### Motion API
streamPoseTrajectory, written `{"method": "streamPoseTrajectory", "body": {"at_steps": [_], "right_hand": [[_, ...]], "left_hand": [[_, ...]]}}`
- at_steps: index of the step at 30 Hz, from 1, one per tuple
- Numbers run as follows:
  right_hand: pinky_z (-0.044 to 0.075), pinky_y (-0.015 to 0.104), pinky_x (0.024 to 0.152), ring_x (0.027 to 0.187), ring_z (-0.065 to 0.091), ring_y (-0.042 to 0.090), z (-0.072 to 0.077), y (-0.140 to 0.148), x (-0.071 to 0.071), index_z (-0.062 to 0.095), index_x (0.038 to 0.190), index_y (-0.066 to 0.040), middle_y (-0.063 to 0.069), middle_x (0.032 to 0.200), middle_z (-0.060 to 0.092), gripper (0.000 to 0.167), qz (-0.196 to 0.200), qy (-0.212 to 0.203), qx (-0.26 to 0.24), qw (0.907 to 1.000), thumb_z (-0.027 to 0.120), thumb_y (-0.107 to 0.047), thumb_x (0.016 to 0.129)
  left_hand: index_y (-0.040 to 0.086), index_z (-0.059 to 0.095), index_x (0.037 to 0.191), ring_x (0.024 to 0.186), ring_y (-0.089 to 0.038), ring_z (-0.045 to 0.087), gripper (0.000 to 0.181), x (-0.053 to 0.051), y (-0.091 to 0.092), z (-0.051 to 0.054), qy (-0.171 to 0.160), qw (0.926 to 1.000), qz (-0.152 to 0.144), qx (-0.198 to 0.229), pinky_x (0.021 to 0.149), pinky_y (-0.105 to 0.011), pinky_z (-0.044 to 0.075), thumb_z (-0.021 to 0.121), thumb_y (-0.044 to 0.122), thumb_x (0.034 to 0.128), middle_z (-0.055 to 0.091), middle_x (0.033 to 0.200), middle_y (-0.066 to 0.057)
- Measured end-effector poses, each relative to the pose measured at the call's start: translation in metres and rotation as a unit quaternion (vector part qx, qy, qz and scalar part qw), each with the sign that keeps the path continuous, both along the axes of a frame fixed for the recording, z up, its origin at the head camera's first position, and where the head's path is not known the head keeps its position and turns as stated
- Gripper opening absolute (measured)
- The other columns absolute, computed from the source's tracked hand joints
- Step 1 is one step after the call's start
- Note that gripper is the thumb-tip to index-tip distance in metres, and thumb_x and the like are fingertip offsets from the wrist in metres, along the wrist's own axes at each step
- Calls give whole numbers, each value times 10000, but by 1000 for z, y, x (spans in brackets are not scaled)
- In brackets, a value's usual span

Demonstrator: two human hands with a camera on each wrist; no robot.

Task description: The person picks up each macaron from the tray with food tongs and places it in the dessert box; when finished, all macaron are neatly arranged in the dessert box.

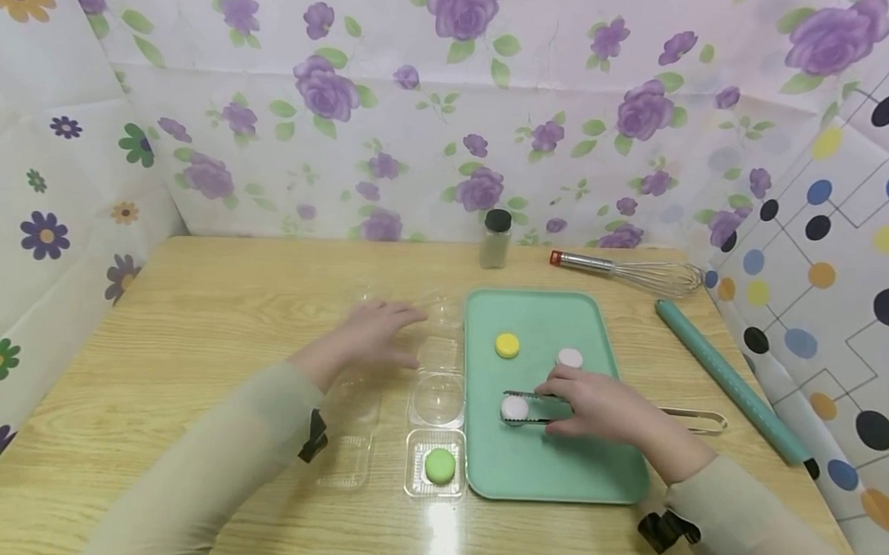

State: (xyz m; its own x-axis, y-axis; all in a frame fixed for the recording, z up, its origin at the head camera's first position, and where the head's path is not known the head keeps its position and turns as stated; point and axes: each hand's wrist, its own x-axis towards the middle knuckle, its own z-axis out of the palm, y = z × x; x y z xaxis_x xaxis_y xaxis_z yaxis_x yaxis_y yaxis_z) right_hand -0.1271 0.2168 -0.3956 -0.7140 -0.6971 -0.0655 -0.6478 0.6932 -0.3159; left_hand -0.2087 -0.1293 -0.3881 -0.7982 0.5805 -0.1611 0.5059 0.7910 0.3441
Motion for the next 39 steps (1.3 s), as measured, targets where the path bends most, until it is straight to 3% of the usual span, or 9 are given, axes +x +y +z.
{"method": "streamPoseTrajectory", "body": {"at_steps": [7, 14, 22, 27, 39], "right_hand": [[492, 267, 689, 833, 551, 120, -2, 0, -4, 646, 1146, -71, -11, 1032, 561, 423, -261, 14, -321, 9991, 747, -286, 795], [426, 232, 586, 673, 466, 73, 7, -14, -23, 640, 1157, -64, 10, 1042, 571, 425, -466, -66, -616, 9970, 744, -273, 802], [454, 308, 675, 833, 562, 175, 14, -44, -52, 634, 1179, -68, 30, 1060, 579, 439, -645, -167, -532, 9964, 725, -301, 818], [467, 336, 729, 876, 554, 164, 14, -65, -67, 636, 1188, -93, 23, 1073, 588, 452, -658, -102, -356, 9971, 722, -333, 814], [484, 341, 785, 886, 553, 150, 10, -97, -79, 650, 1164, -87, 29, 1046, 595, 418, -481, -252, -220, 9983, 726, -299, 812]], "left_hand": [[165, 405, 1421, 1333, -400, 258, 732, -3, 4, -3, -49, 10000, 2, -40, 1088, -589, 102, 707, 404, 799, 371, 1459, -88], [147, 423, 1409, 1321, -395, 277, 725, -2, 5, -2, -6, 9999, 1, -106, 1080, -602, 113, 717, 390, 793, 390, 1444, -95], [153, 409, 1418, 1343, -438, 217, 743, -2, 4, -3, -97, 9999, 110, -57, 1078, -618, 63, 714, 404, 790, 358, 1467, -90], [157, 408, 1419, 1349, -449, 197, 736, -2, 3, -2, -67, 9998, 101, -128, 1073, -625, 63, 710, 408, 796, 344, 1475, -95], [171, 415, 1416, 1344, -458, 201, 722, -4, 4, -2, -89, 9998, 52, -154, 1058, -648, 83, 708, 408, 800, 355, 1469, -92]]}}
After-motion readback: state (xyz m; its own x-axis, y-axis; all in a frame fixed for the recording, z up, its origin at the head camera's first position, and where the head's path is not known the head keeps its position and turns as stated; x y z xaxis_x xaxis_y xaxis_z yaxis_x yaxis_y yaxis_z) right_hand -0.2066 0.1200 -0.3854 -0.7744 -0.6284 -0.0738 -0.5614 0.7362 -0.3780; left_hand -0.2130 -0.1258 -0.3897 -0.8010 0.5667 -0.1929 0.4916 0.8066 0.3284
